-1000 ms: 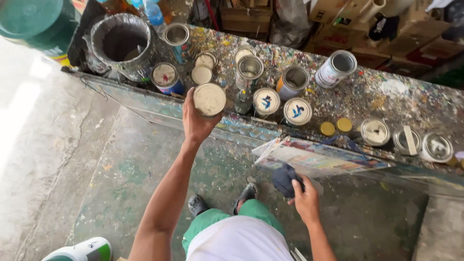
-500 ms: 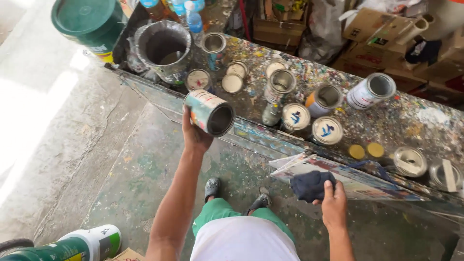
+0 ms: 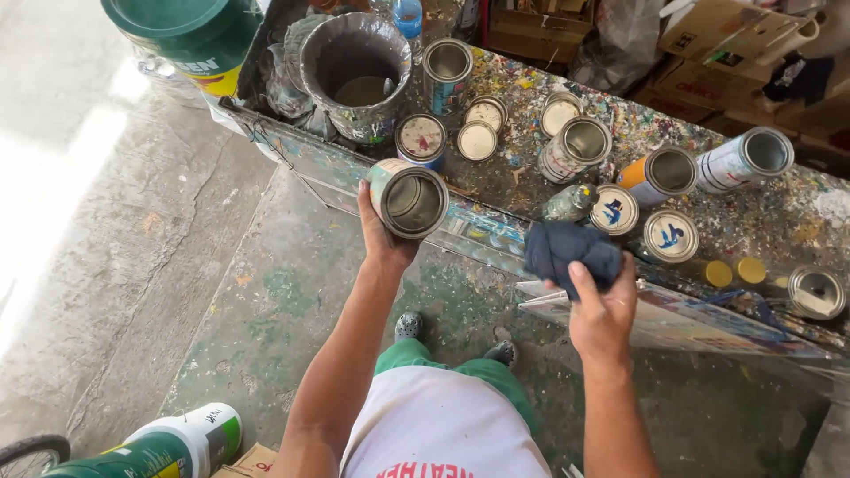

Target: Inspecting and cleaning small paint cans by opening lids, checking contents, and wiping with a cloth.

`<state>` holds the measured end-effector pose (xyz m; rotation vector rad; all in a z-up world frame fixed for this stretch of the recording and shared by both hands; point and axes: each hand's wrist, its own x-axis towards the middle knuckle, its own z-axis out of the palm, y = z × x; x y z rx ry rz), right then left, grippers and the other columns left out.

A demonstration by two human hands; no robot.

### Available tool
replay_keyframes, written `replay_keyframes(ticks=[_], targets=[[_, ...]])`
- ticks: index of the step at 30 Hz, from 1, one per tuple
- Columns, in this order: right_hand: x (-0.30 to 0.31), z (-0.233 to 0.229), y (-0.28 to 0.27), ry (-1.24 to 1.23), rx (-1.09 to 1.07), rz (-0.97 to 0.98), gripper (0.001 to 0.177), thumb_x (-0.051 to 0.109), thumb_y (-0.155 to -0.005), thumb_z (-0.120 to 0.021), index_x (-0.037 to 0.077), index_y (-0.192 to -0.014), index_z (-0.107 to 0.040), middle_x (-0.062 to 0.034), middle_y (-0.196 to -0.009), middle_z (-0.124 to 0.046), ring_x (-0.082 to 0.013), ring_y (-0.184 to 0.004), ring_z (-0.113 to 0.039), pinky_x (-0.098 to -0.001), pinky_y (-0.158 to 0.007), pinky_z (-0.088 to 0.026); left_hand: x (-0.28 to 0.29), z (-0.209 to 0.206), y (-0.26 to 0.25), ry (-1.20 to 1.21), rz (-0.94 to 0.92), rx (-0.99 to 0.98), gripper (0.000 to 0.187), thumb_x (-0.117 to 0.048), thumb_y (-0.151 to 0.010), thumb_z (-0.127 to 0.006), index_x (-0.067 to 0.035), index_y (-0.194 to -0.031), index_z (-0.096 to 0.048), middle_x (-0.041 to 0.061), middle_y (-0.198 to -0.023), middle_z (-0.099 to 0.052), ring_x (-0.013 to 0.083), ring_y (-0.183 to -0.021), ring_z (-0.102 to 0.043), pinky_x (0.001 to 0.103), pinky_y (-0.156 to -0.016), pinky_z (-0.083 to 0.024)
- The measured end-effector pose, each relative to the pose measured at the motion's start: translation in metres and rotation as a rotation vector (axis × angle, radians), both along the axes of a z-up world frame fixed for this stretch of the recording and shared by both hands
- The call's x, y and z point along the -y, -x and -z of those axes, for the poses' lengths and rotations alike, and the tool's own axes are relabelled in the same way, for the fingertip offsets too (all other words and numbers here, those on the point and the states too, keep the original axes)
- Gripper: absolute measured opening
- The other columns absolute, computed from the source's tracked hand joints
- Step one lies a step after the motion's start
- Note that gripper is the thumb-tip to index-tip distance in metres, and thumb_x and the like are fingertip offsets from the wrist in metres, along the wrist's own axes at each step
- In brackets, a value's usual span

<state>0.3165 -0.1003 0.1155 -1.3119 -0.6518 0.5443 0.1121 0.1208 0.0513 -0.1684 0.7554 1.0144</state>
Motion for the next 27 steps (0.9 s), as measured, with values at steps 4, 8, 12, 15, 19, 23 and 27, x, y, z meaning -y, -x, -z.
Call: replay_keyframes(ticks=[4, 8, 12, 15, 19, 23, 27], targets=[[-0.046, 0.008, 0.048, 0.068, 0.301, 0.006, 0.035, 0.008, -0.105, -0.073, 0.002, -0.135, -0.056, -0.0225, -0.112, -0.065, -0.0331, -0.093, -0.079, -0.0432, -0.078, -0.073, 0.000, -0.013, -0.001, -0.042, 0.130, -0.112, 0.102, -0.078, -0.082, -0.077, -0.004, -0.151, -0.063, 0.029, -0.144, -0.069, 0.0443, -0.131, -0.069, 0.062, -0.117, -0.050], [-0.084, 0.016, 0.081, 0.236, 1.177, -0.335, 0.039, 0.004, -0.093, -0.074, 0.006, -0.131, -0.067, -0.0253, -0.138, -0.060, -0.0455, -0.114, -0.070, -0.0566, -0.098, -0.056, 0.005, -0.015, -0.020, -0.063, 0.188, -0.273, 0.092, -0.071, -0.083, -0.083, -0.005, -0.143, -0.064, 0.020, -0.118, -0.075, 0.0326, -0.097, -0.078, 0.052, -0.090, -0.065], [-0.086, 0.053, 0.072, 0.477, 1.604, -0.602, 0.014, -0.001, -0.077, -0.076, 0.008, -0.088, -0.073, -0.0120, -0.079, -0.066, -0.0340, -0.074, -0.069, -0.0498, -0.092, -0.050, 0.023, 0.014, -0.020, -0.221, 0.343, -0.584, 0.105, -0.066, -0.084, -0.092, -0.022, -0.164, -0.040, 0.023, -0.124, -0.064, 0.0338, -0.099, -0.076, 0.050, -0.075, -0.070], [-0.086, 0.041, 0.077, 0.570, 1.408, -0.657, 0.016, -0.003, -0.083, -0.071, -0.003, -0.096, -0.080, -0.0229, -0.088, -0.076, -0.0415, -0.086, -0.073, -0.0517, -0.084, -0.056, 0.031, 0.015, -0.025, -0.221, 0.383, -0.632, 0.112, -0.067, -0.083, -0.092, -0.021, -0.167, -0.033, 0.021, -0.117, -0.061, 0.0317, -0.094, -0.075, 0.042, -0.063, -0.069], [-0.068, 0.049, 0.071, 0.751, 0.583, -0.778, 0.070, 0.008, -0.100, -0.052, 0.014, -0.169, -0.046, -0.0211, -0.166, -0.052, -0.0443, -0.149, -0.053, -0.0590, -0.118, -0.048, 0.037, 0.029, -0.018, -0.209, 0.303, -0.609, 0.111, -0.071, -0.084, -0.089, -0.022, -0.166, -0.033, 0.020, -0.117, -0.060, 0.0301, -0.092, -0.074, 0.038, -0.063, -0.069], [-0.061, 0.047, 0.091, 0.111, -0.659, -0.449, 0.052, -0.002, -0.081, -0.071, -0.003, -0.132, -0.063, -0.0155, -0.110, -0.069, -0.0296, -0.093, -0.066, -0.0440, -0.077, -0.060, 0.053, 0.044, -0.023, -0.524, 0.229, -0.375, 0.085, -0.051, -0.098, -0.078, -0.029, -0.169, -0.037, 0.020, -0.125, -0.064, 0.0286, -0.096, -0.076, 0.042, -0.084, -0.070], [-0.055, 0.073, 0.086, 0.061, -0.599, -0.479, 0.054, 0.010, -0.083, -0.073, 0.002, -0.136, -0.064, -0.0110, -0.117, -0.071, -0.0239, -0.093, -0.065, -0.0418, -0.079, -0.059, 0.049, 0.052, -0.024, -0.693, 0.328, -0.125, 0.086, -0.049, -0.100, -0.071, -0.030, -0.173, -0.030, 0.019, -0.138, -0.064, 0.0282, -0.106, -0.075, 0.048, -0.088, -0.069]])
